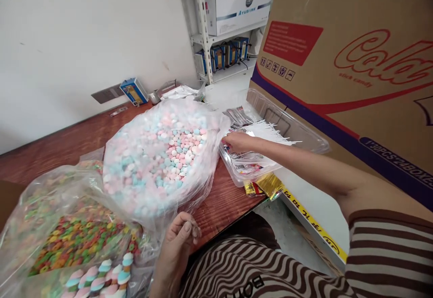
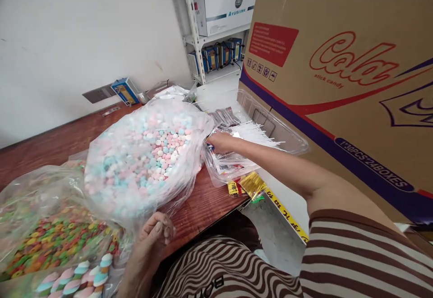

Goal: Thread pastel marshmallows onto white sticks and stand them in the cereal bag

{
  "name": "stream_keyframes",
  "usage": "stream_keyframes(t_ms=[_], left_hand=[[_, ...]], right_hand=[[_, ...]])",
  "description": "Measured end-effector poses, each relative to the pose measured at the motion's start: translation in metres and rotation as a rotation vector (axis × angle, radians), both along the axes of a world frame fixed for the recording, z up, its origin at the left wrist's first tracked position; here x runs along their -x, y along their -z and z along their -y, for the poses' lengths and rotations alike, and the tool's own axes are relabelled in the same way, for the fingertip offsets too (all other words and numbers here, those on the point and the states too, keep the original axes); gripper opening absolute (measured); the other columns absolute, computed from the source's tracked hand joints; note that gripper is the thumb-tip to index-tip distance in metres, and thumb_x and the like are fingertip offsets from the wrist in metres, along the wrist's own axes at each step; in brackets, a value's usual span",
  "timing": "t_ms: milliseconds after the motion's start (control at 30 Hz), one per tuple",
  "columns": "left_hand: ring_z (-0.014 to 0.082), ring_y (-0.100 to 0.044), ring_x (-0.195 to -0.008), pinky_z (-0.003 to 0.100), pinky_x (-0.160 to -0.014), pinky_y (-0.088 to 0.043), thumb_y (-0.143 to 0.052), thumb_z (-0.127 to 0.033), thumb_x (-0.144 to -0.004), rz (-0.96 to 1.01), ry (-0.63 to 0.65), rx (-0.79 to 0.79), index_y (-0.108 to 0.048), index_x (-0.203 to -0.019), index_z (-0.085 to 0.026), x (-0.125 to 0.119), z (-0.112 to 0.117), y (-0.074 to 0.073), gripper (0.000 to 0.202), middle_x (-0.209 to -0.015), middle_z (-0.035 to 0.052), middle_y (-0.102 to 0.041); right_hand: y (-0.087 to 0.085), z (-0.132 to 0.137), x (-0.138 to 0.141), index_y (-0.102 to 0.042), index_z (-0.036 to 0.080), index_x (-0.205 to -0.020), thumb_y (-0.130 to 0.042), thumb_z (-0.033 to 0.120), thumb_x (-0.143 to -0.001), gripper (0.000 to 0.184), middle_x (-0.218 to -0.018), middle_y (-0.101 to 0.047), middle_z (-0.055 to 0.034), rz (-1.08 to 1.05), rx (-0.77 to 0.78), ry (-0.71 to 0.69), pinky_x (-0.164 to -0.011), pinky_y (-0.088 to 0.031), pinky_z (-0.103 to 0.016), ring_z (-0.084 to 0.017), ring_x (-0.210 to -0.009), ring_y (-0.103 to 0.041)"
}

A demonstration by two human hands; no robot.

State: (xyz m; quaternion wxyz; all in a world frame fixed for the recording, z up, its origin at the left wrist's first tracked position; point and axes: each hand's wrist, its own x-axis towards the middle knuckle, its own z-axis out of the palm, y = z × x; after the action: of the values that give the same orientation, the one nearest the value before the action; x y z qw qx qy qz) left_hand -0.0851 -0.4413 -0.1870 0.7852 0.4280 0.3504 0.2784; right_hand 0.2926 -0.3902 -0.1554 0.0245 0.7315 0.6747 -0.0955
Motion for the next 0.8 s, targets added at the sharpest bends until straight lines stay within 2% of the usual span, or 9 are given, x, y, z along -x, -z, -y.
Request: stream_keyframes(t_ms=[167, 333, 433, 533, 633, 667, 733, 800], left_hand=[[0.0088, -0.046, -0.057, 0.022, -0.061, -0.040, -0.080, -0.048, -0.078, -0.054, -0.068, 0.018, -0.059, -0.077, -0.018, 0.001, 0.002, 0.005, 0.037, -0.063, -0.0037, -0.052], [0.0076, -0.046, -0.057, 0.021, -0.061, -0.040, -0.083, -0.049, -0.075, -0.090, -0.047, 0.040, -0.059, -0.074, -0.017, -0.005, 0.003, 0.005, 0.039, -0.063, -0.0042, -0.053], [0.0069, -0.047, -0.056, 0.020, -0.060, -0.040, -0.084, -0.048, -0.074, -0.088, -0.031, 0.053, -0.061, -0.075, -0.016, -0.007, 0.003, 0.006, 0.040, -0.063, -0.0043, -0.054], [0.0067, -0.049, -0.056, 0.019, -0.059, -0.039, -0.084, -0.046, -0.075, -0.066, 0.009, 0.051, -0.064, -0.077, -0.016, -0.010, 0.003, 0.003, 0.036, -0.064, -0.0035, -0.057], [0.0083, -0.055, -0.060, 0.021, -0.063, -0.043, -0.080, -0.045, -0.080, -0.042, 0.180, 0.065, -0.072, -0.087, -0.015, -0.024, 0.008, -0.004, 0.032, -0.071, 0.0015, -0.066], [0.0102, -0.060, -0.063, 0.023, -0.067, -0.046, -0.080, -0.046, -0.080, -0.021, 0.272, 0.079, -0.074, -0.092, -0.015, -0.032, 0.012, -0.008, 0.034, -0.078, 0.0049, -0.070], [0.0175, -0.069, -0.080, 0.030, -0.079, -0.051, -0.083, -0.047, -0.076, 0.069, 0.472, 0.120, -0.076, -0.109, -0.015, -0.055, 0.022, -0.015, 0.046, -0.099, 0.0132, -0.075], [0.0284, -0.068, -0.111, 0.038, -0.093, -0.051, -0.091, -0.049, -0.065, 0.252, 0.627, 0.167, -0.068, -0.130, -0.020, -0.079, 0.034, -0.024, 0.075, -0.128, 0.0174, -0.069]], right_hand=[[0.003, -0.005, -0.010, -0.078, 0.020, -0.092, -0.068, 0.025, -0.086, 0.013, -0.096, -0.078, -0.0081, -0.012, -0.017, 0.051, -0.072, -0.039, -0.029, -0.025, -0.095, -0.068], [-0.003, 0.002, -0.008, -0.077, 0.015, -0.087, -0.059, 0.017, -0.092, 0.019, -0.098, -0.077, -0.0113, -0.027, -0.105, 0.134, -0.077, -0.039, -0.029, -0.022, -0.092, -0.067], [-0.013, 0.009, -0.009, -0.075, 0.012, -0.090, -0.056, 0.016, -0.094, 0.021, -0.106, -0.075, -0.0148, -0.031, -0.205, 0.207, -0.078, -0.039, -0.028, -0.022, -0.095, -0.066], [-0.032, 0.020, -0.010, -0.072, 0.011, -0.101, -0.050, 0.019, -0.098, 0.023, -0.104, -0.075, -0.0173, -0.010, -0.316, 0.326, -0.075, -0.040, -0.030, -0.026, -0.092, -0.067], [-0.061, 0.040, 0.006, -0.066, 0.013, -0.110, -0.042, 0.026, -0.103, 0.028, -0.090, -0.075, -0.0149, -0.036, -0.512, 0.434, -0.069, -0.041, -0.032, -0.027, -0.081, -0.067], [-0.071, 0.049, 0.019, -0.066, 0.015, -0.105, -0.045, 0.028, -0.103, 0.024, -0.081, -0.074, -0.0112, -0.129, -0.650, 0.440, -0.067, -0.041, -0.031, -0.025, -0.074, -0.067], [-0.087, 0.070, 0.055, -0.062, 0.020, -0.092, -0.050, 0.035, -0.102, 0.021, -0.064, -0.069, -0.0020, -0.436, -0.895, 0.339, -0.063, -0.043, -0.029, -0.019, -0.061, -0.063], [-0.094, 0.092, 0.098, -0.057, 0.022, -0.085, -0.054, 0.042, -0.102, 0.026, -0.058, -0.066, 0.0020, -0.759, -0.991, 0.218, -0.059, -0.046, -0.027, -0.016, -0.054, -0.062]])
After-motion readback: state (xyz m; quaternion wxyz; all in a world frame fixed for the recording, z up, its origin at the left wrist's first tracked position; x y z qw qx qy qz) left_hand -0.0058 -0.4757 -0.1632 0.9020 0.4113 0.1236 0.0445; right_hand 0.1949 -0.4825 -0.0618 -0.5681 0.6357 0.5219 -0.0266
